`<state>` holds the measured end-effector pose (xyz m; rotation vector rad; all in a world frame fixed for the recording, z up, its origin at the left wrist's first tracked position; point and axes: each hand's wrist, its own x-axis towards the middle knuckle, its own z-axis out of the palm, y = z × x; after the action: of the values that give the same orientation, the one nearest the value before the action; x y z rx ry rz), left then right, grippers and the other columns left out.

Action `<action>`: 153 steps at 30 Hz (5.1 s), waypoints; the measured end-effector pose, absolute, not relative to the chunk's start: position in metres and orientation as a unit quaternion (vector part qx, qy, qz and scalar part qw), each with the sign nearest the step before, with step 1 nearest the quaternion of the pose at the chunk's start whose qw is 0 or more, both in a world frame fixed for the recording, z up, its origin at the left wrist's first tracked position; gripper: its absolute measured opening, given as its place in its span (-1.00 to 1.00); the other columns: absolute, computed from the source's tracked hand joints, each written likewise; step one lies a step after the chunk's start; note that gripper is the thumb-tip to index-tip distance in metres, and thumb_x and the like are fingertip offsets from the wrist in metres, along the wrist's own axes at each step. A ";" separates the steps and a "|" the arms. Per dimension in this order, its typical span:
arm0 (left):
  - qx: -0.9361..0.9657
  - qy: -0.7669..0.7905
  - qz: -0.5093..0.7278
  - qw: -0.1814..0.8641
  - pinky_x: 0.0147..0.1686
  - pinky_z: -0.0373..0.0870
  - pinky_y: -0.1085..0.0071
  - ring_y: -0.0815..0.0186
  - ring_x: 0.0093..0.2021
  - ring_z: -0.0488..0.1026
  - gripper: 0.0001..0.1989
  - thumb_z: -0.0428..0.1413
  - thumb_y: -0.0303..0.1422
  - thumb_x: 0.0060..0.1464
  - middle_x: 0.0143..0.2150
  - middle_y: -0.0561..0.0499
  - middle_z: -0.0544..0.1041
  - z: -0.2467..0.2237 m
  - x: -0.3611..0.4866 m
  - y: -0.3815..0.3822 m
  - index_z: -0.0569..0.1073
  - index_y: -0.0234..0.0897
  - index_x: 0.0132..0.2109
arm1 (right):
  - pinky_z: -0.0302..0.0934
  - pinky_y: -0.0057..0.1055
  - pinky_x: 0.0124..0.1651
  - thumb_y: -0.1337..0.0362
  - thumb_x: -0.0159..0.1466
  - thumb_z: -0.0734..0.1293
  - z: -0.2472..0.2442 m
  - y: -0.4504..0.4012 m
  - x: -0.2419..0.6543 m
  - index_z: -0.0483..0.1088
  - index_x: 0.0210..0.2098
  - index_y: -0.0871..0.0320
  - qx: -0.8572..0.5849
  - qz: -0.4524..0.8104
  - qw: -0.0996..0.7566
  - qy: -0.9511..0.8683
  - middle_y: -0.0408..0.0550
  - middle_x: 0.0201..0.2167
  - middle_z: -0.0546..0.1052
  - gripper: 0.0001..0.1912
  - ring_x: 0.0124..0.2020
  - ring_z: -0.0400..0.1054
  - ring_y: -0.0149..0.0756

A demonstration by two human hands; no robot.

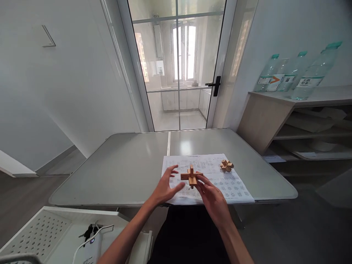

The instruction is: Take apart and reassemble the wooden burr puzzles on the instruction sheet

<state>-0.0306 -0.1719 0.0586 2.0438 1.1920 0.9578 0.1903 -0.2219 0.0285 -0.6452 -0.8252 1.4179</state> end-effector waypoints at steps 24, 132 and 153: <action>0.786 0.374 0.371 0.322 0.27 0.44 -0.05 0.02 0.24 0.45 -0.01 0.47 -0.23 -0.13 0.27 -0.11 0.43 0.031 0.014 -0.172 0.20 -0.07 0.39 | 0.43 -0.09 -0.02 0.07 0.45 0.30 0.010 -0.186 0.223 0.56 -0.04 -0.05 -0.433 0.303 0.460 -0.714 -0.02 -0.11 0.64 -0.77 -0.09 0.55 0.00; 0.547 0.432 0.372 0.613 0.32 0.28 -0.09 -0.04 0.17 0.56 -0.23 0.35 0.01 0.06 0.12 -0.20 0.63 0.041 0.009 -0.167 0.35 -0.21 0.31 | 0.24 -0.33 -0.37 -0.21 0.40 0.26 0.032 -0.202 0.213 0.43 -0.09 0.10 -0.476 0.462 0.484 -0.571 -0.07 -0.46 0.52 -0.51 -0.49 0.33 -0.27; 0.498 0.465 0.450 0.578 0.23 0.39 0.03 0.06 0.10 0.58 -0.33 0.22 0.09 0.17 0.14 -0.27 0.60 0.048 0.020 -0.116 0.40 -0.30 0.22 | 0.23 -0.34 -0.39 -0.27 0.35 0.28 0.019 -0.186 0.214 0.44 -0.15 0.11 -0.471 0.481 0.498 -0.547 -0.08 -0.45 0.52 -0.46 -0.51 0.29 -0.31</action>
<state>0.0198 -0.1162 0.0479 1.1654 1.0882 1.0518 0.2138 -0.1861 0.0193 -1.1407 -1.3236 1.1643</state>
